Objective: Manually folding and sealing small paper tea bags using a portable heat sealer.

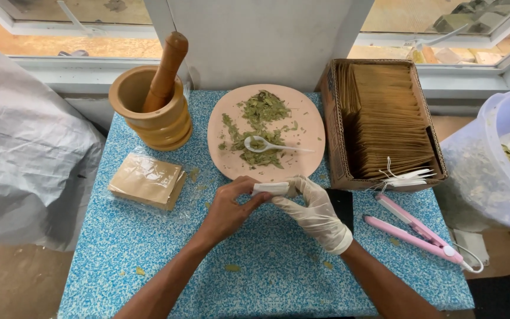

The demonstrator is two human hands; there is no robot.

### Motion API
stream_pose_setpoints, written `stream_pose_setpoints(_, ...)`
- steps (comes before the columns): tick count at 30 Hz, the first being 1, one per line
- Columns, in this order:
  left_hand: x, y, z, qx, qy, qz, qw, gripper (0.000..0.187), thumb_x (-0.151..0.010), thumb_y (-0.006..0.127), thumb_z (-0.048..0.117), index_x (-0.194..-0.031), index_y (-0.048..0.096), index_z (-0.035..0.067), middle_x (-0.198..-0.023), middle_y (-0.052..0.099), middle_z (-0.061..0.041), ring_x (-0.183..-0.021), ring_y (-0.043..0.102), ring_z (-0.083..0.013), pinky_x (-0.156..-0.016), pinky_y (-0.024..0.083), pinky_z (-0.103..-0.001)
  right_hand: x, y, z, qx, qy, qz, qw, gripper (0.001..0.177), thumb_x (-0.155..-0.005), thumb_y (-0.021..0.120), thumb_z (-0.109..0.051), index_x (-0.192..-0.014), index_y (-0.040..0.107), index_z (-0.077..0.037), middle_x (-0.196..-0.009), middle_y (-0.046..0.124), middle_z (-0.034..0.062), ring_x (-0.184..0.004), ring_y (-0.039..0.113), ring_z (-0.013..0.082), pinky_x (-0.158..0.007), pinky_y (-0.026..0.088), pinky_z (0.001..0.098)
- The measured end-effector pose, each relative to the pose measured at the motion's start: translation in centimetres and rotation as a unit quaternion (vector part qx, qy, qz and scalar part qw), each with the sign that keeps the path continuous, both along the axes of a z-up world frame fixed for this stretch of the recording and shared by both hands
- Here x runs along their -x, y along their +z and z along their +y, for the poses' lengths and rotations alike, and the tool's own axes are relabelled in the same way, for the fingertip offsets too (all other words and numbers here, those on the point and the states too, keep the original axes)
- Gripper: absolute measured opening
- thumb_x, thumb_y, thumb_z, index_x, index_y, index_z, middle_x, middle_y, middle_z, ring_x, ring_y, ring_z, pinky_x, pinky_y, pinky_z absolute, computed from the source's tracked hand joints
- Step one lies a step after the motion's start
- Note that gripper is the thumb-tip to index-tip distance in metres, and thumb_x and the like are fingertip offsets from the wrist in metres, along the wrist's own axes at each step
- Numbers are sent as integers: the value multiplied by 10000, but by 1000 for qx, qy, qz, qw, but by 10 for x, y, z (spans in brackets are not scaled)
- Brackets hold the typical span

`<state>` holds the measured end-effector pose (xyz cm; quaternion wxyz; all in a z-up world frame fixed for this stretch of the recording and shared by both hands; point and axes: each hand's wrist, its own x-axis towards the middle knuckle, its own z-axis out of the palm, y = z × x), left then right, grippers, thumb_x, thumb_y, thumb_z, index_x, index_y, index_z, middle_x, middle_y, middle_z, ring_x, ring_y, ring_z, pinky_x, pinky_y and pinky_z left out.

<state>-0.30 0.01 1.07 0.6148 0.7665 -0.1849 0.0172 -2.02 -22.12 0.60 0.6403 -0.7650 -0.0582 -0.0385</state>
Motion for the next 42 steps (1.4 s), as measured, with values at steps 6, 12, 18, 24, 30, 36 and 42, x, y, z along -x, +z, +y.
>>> stream_pose_setpoints(6,-4,-7,4,23,46,-60,997,162,-945,898,181,-927,823,38,-876,794,-148,-860,780,-295,-857,632,-454,0,4,6,67,-41,-99,992,440,-909,927,-316,-1257,766,-101,-998,758,77,-935,697,178,-905,586,411)
stream_pose_setpoints(12,-16,20,24,20,135,-164,977,160,-989,873,186,-914,794,69,-843,772,-117,-829,773,-259,-818,635,-413,21,12,31,111,-7,-161,981,152,-944,874,-229,-1040,825,-123,-702,620,-21,-613,597,134,-635,551,326)
stream_pose_setpoints(18,-20,4,35,-41,83,-143,985,193,-1030,763,115,-1152,750,-33,-1216,780,-166,-1009,761,-288,-791,674,-347,30,5,60,281,149,-409,855,267,-1053,774,-119,-1278,651,-45,-884,654,74,-691,627,211,-615,557,352)
stream_pose_setpoints(24,-16,2,43,-14,118,-167,979,82,-1026,816,121,-994,788,51,-958,774,-132,-918,806,-324,-812,650,-456,6,68,86,181,18,-385,905,283,-994,783,-140,-1274,822,-150,-890,678,10,-740,713,185,-658,630,321)
stream_pose_setpoints(30,-5,22,86,-85,216,-213,949,158,-1044,818,187,-943,779,72,-974,780,-73,-894,784,-257,-803,625,-387,-34,69,90,201,-51,-160,965,146,-1025,785,-169,-1159,779,-110,-969,743,73,-899,737,234,-773,586,382)
stream_pose_setpoints(36,-1,17,82,4,192,-138,972,224,-1017,843,265,-896,752,100,-877,775,-62,-874,799,-219,-792,620,-399,-29,49,108,119,40,56,990,597,-883,920,-352,-1430,739,-197,-1301,738,165,-1155,672,271,-939,608,493)
stream_pose_setpoints(42,2,22,62,28,142,-26,989,279,-967,867,198,-1194,748,87,-980,845,-181,-993,832,-305,-922,611,-481,-36,27,90,-84,50,192,977,408,-842,985,-110,-1211,812,-110,-1079,818,60,-973,726,132,-945,605,356)
